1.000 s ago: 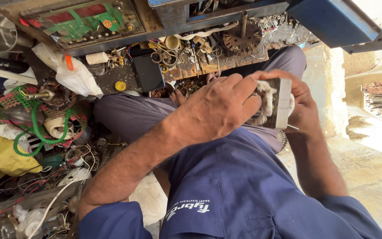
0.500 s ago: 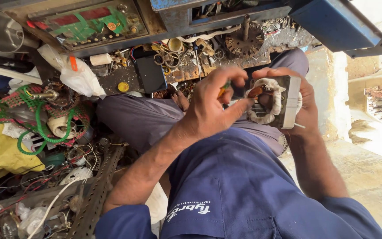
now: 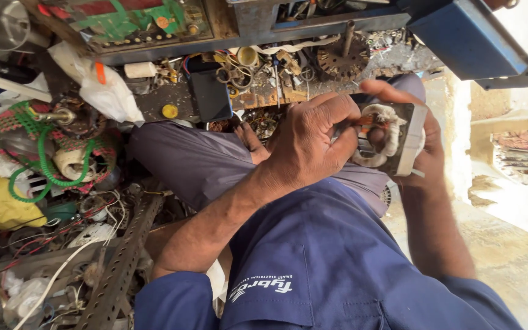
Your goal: The person repairs an electric motor coil assembly at a cluttered workbench. He holds the coil form, threads and presses wire into the winding slots by hand, uses orange-handled pliers to cut and position wire, clamps the component in a bench vise, and continues fitting and adjusting the wound coil.
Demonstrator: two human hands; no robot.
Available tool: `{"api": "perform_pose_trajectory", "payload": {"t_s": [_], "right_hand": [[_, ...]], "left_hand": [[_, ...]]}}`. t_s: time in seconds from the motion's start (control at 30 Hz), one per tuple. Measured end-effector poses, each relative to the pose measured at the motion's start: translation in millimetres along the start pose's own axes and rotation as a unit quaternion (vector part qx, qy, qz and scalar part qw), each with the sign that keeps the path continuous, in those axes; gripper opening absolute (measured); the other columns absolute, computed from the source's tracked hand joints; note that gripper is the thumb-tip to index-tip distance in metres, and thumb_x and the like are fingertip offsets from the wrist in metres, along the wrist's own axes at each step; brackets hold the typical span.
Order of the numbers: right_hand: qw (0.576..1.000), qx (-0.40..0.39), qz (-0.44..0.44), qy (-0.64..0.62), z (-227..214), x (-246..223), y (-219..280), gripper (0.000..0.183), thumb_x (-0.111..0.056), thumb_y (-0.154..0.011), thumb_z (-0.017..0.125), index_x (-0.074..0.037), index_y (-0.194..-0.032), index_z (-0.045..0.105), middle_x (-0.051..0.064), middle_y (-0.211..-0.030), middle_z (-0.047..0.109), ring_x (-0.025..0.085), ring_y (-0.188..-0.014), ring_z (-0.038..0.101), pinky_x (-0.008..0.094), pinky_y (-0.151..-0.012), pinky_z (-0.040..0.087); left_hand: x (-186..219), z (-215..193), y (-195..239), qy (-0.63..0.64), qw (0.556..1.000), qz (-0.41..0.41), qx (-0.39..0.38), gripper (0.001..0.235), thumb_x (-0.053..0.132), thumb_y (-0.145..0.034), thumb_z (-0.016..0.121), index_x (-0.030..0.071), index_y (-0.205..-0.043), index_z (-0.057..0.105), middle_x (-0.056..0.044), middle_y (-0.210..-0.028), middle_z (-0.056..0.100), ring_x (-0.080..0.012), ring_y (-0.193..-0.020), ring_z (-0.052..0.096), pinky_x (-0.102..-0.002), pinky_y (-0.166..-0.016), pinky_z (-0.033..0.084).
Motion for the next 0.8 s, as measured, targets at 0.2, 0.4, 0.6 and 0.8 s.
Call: {"api": "perform_pose_trajectory", "payload": {"t_s": [0.2, 0.4, 0.6, 0.8], "right_hand": [[0.995, 0.013, 0.058, -0.080, 8, -3, -3, 0.052, 0.009, -0.101, 0.063, 0.003, -0.151, 0.052, 0.027, -0.140, 0.059, 0.024, -0.116, 0.069, 0.031, -0.098, 0.060], [0.999, -0.008, 0.039, -0.030, -8, 6, 7, 0.046, 0.006, -0.101, 0.064, 0.003, -0.146, 0.055, 0.028, -0.142, 0.061, 0.023, -0.116, 0.070, 0.032, -0.102, 0.059], [0.998, 0.009, 0.066, -0.007, 11, 0, -4, 0.044, 0.001, -0.101, 0.067, 0.003, -0.143, 0.054, 0.023, -0.140, 0.062, 0.023, -0.117, 0.069, 0.033, -0.104, 0.058], [0.965, 0.071, 0.162, -0.193, -4, 22, 7, 0.045, -0.009, -0.106, 0.064, 0.004, -0.148, 0.054, 0.017, -0.126, 0.066, 0.022, -0.107, 0.068, 0.035, -0.098, 0.059]], "left_hand": [[-6, 8, 5, 0.003, 1.000, 0.011, 0.022, 0.015, -0.001, -0.087, 0.068, 0.005, -0.098, 0.060, -0.009, -0.094, 0.068, -0.0188, -0.082, 0.072, -0.032, -0.071, 0.059], [-1, -2, 3, 0.008, 1.000, 0.000, -0.011, 0.015, -0.001, -0.085, 0.069, 0.005, -0.096, 0.059, -0.008, -0.089, 0.068, -0.0213, -0.081, 0.072, -0.036, -0.073, 0.058], [-10, -1, 1, -0.024, 0.998, -0.011, -0.052, 0.017, -0.004, -0.082, 0.069, 0.003, -0.092, 0.057, -0.008, -0.088, 0.068, -0.0223, -0.080, 0.073, -0.036, -0.071, 0.059], [-7, -6, -2, -0.034, 0.997, -0.051, -0.047, 0.015, -0.004, -0.080, 0.070, 0.003, -0.090, 0.061, -0.006, -0.082, 0.063, -0.0162, -0.062, 0.058, -0.033, -0.055, 0.044]]}}
Point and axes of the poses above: each hand's wrist, its own y-axis away from the middle knuckle, its own z-axis out of the palm, x = y × z, the point moved 3 cm from there along -y, towards the middle knuckle
